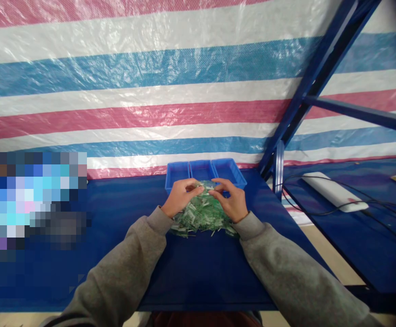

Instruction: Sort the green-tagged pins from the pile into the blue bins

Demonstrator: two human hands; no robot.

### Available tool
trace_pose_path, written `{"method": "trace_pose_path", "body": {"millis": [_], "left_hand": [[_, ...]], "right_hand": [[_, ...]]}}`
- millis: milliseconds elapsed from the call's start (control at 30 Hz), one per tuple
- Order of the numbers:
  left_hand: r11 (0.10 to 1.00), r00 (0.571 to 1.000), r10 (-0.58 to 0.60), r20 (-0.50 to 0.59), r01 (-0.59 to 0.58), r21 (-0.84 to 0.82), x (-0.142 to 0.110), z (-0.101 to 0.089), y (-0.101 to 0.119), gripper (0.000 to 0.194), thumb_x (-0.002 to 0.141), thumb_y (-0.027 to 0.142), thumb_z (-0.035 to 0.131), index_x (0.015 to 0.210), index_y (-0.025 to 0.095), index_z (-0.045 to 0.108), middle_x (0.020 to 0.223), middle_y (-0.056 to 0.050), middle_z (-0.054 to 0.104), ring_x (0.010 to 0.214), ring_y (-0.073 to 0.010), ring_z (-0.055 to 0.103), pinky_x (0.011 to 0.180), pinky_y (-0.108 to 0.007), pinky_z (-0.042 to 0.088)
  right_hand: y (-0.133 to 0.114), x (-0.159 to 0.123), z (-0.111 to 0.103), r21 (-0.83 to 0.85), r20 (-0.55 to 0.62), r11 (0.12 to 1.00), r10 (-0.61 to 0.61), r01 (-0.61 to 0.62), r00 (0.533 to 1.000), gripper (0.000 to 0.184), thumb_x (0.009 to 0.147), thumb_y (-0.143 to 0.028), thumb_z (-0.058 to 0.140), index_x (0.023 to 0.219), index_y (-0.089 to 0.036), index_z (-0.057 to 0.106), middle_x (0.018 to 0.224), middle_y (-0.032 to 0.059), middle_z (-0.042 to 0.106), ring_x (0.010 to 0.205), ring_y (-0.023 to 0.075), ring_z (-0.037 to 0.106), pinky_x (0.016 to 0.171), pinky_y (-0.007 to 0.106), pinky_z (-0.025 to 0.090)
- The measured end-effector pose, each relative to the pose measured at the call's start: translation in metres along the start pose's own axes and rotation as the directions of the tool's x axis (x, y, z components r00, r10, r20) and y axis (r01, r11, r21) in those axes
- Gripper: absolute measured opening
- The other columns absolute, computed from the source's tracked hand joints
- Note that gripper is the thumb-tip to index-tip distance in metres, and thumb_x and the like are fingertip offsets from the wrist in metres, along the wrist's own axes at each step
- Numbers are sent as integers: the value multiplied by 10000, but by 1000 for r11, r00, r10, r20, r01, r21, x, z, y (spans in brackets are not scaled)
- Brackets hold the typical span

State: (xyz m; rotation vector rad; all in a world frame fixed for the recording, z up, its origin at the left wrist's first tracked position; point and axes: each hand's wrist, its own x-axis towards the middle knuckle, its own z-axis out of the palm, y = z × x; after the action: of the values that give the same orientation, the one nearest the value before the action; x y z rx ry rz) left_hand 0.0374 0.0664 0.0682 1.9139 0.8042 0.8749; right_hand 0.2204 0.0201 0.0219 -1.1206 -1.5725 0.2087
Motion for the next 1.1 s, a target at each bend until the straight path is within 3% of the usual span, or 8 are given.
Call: {"method": "trace_pose_path", "body": {"millis": [133,233,300,467,600,733,933,1100], "left_hand": [[979,990,-121,-68,108,-170,1,2,-4,373,759,422,655,1002,149,586,661,3,598,574,-118,569,565,-237,484],[957,986,-165,-38,151,-246,1,4,-5,451,748,431,666,1098,183,525,651,21,583,522,-103,551,512,-224,487],[958,986,-164,-10,156,-241,1,5,-4,448,762,447,647,1108,189,525,671,14,592,526,-107,551,498,-223,484],[1000,995,-13,-102,11,-19,1,3,0,385,862,477,495,845,134,670,918,-80,647,822,-171,599,608,-224,473],[996,1000,24,10,-24,83,0,0,2,309,805,429,604,815,131,685,814,-58,673,790,-172,610,703,-255,464],[998,998,-57,0,56,-32,0,2,-1,304,779,408,640,918,137,637,724,-31,662,637,-150,621,621,-255,476],[947,986,-153,-65,127,-296,1,6,1,475,752,390,677,1131,175,487,614,24,611,524,-139,607,540,-252,498],[989,997,-46,-56,37,-144,0,5,3,349,837,446,558,969,129,619,701,-30,613,626,-137,594,590,-250,482]], "right_hand": [[-4,1,-3,46,-6,998,-33,33,999,249,915,-243,441,1127,-224,570,841,33,656,699,149,625,732,326,525],[-4,2,-4,5,21,987,-160,160,987,245,879,-209,475,1081,-230,612,1142,100,577,940,205,604,799,386,523],[-1,3,-3,-32,37,978,-206,207,978,233,861,-192,496,1049,-233,627,1199,106,546,1032,229,569,852,420,504],[5,2,0,-90,42,978,-182,186,982,157,887,-216,498,977,-220,626,934,64,671,903,208,614,827,392,490],[5,1,1,-102,14,988,-112,113,994,176,879,-298,537,1013,-223,624,856,43,683,792,189,629,769,351,501],[1,0,-1,-45,-23,996,-72,70,997,216,880,-283,528,1079,-233,596,848,28,672,757,168,632,757,327,520],[-4,2,-3,-37,65,967,-248,251,966,294,869,-200,477,1136,-213,598,1259,118,519,1134,244,518,905,437,471],[1,3,-1,-116,2,973,-201,200,980,135,875,-244,532,917,-210,655,898,67,666,886,208,608,814,390,481]]}}
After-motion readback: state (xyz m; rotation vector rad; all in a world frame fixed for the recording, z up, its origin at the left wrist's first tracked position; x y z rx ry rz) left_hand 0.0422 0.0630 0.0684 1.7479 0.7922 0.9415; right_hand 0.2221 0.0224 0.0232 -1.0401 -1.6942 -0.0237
